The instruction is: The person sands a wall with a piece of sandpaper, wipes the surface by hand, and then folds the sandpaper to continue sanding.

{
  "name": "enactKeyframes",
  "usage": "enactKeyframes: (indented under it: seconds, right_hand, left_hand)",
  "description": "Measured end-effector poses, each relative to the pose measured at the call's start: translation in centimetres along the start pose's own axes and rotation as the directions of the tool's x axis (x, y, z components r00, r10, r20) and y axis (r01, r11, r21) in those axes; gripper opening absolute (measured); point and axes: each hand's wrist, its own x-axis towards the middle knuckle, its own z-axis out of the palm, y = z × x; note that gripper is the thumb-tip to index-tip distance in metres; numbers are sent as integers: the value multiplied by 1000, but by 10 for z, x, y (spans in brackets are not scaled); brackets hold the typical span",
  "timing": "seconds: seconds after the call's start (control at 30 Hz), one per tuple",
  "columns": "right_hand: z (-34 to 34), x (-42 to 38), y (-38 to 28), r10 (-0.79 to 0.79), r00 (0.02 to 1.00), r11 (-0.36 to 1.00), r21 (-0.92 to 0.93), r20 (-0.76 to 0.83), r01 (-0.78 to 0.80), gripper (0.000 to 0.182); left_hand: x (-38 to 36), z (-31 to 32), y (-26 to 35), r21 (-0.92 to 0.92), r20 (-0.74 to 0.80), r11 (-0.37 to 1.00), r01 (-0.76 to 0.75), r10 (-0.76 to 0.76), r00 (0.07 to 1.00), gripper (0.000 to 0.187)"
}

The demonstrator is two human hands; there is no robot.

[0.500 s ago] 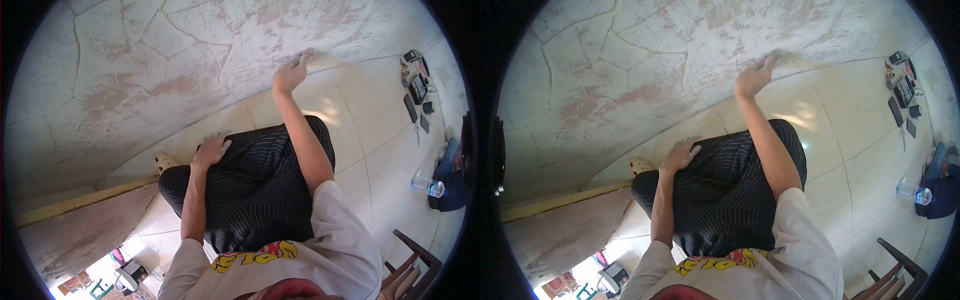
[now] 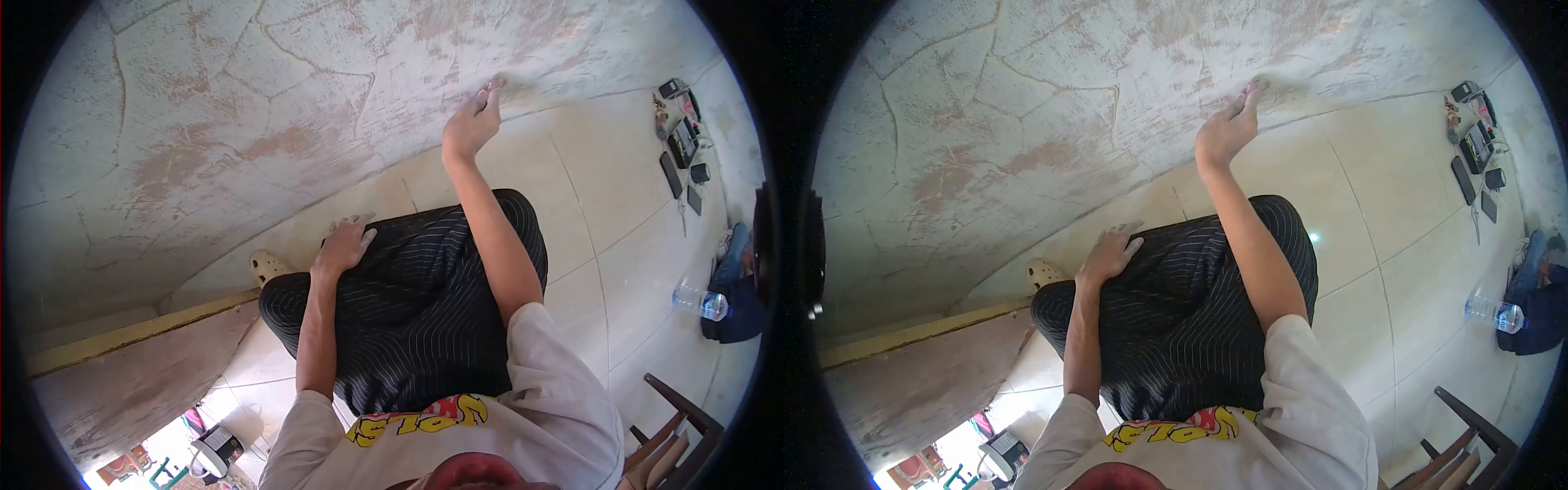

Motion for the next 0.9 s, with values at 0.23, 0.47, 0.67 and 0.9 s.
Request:
enactKeyframes:
  seconds: [0.23, 0.47, 0.67, 0.9]
  right_hand:
    - [4, -18, -4, -31, 997, 999, -25, 74, 33, 37]
    - [3, -15, -4, -73, 994, 995, 78, 82, 66, 38]
    - [1, -19, 2, -185, 979, 983, 7, 84, 185, 38]
    - [13, -30, 6, -102, 993, 993, 69, 54, 99, 37]
  left_hand:
    - [1, -9, 6, 34, 57, 999, 27, -28, 998, 47]
    - [-2, -10, 7, 55, 71, 997, 59, -63, 995, 47]
    - [-3, -6, 6, 57, 0, 998, -6, 6, 1000, 44]
    - [-2, -7, 2, -6, 29, 1000, 18, -17, 999, 43]
